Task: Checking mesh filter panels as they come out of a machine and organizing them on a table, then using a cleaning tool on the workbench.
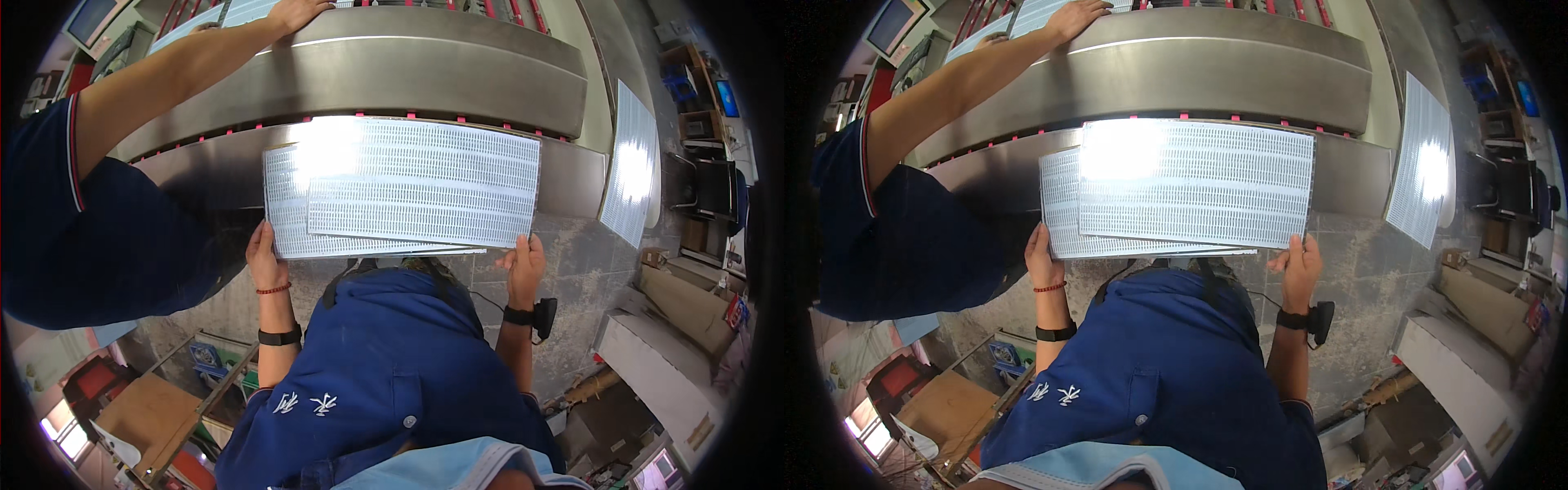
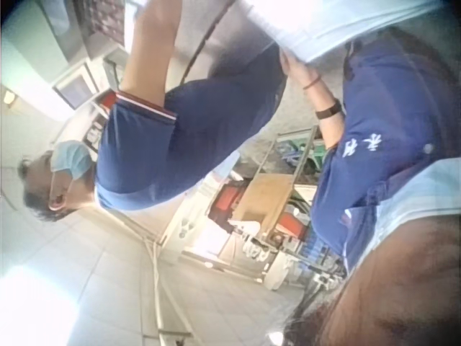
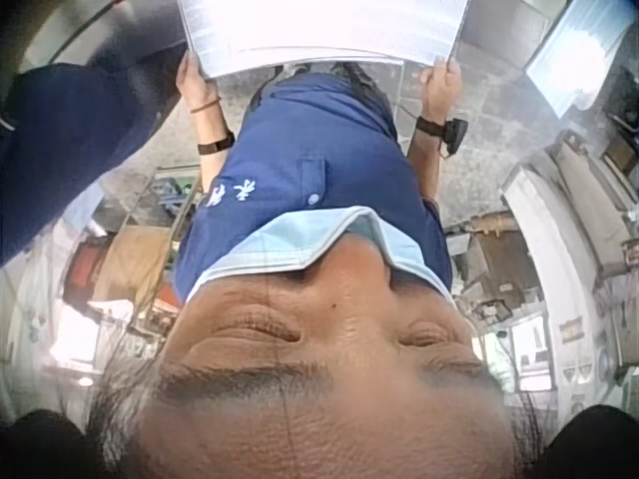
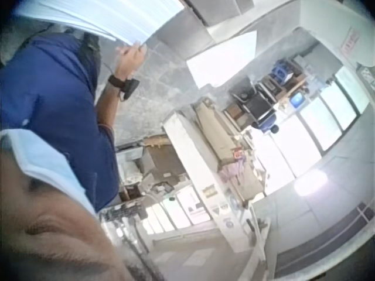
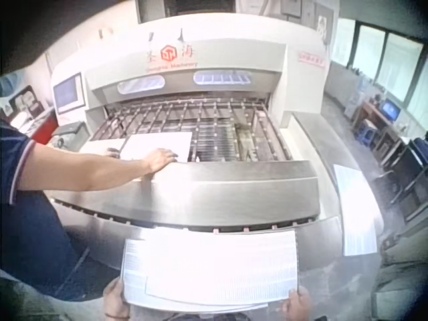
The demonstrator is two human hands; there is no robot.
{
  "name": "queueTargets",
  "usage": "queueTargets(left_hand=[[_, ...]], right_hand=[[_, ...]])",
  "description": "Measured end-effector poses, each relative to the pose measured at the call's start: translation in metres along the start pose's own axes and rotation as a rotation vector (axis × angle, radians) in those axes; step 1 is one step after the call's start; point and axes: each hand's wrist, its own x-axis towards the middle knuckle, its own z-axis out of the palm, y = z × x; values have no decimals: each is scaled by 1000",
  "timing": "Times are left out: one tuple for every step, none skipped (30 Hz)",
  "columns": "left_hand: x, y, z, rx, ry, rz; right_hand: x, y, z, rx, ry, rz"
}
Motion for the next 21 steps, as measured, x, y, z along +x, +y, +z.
queueTargets(left_hand=[[0,0,0,-1,1,1],[0,0,-1,4,-1,3],[0,0,-1,9,-2,6],[-1,0,-1,10,5,12],[-2,-1,-1,3,26,2],[-3,1,-4,-2,55,2],[-2,-3,-7,26,104,15],[0,-5,-8,18,79,5],[-2,-4,-4,54,115,5],[-6,-1,3,34,97,9],[-2,-6,-2,34,83,12],[-4,-3,2,-16,53,-4],[-3,-7,0,-12,67,15],[-2,-9,2,-16,65,24],[-2,-10,1,-18,75,33],[-1,-10,-1,-37,51,22],[0,-11,0,-52,25,8],[1,-12,1,-51,34,10],[2,-13,1,-21,53,16],[4,-13,1,10,71,21],[4,-15,1,8,76,21]], right_hand=[[-2,-3,3,-1,5,-13],[-3,-4,4,-1,7,-24],[-3,-2,4,1,0,-22],[-3,2,2,-21,15,-36],[-1,5,1,-42,21,-49],[0,5,2,-32,-7,-42],[-2,4,-1,-135,38,-17],[-4,4,-3,-238,79,6],[-4,6,-6,-231,69,4],[-4,8,-11,-223,58,2],[-3,9,-13,-198,45,-20],[-1,11,-15,-173,37,-39],[2,14,-15,-163,6,-30],[2,13,-18,-140,-7,-66],[2,12,-18,-117,-19,-101],[2,11,-16,-116,-31,-101],[4,12,-16,-99,-28,-107],[5,13,-15,-83,-25,-114],[8,15,-16,-85,-32,-111],[11,17,-17,-73,-24,-99],[13,18,-17,-62,-15,-88]])
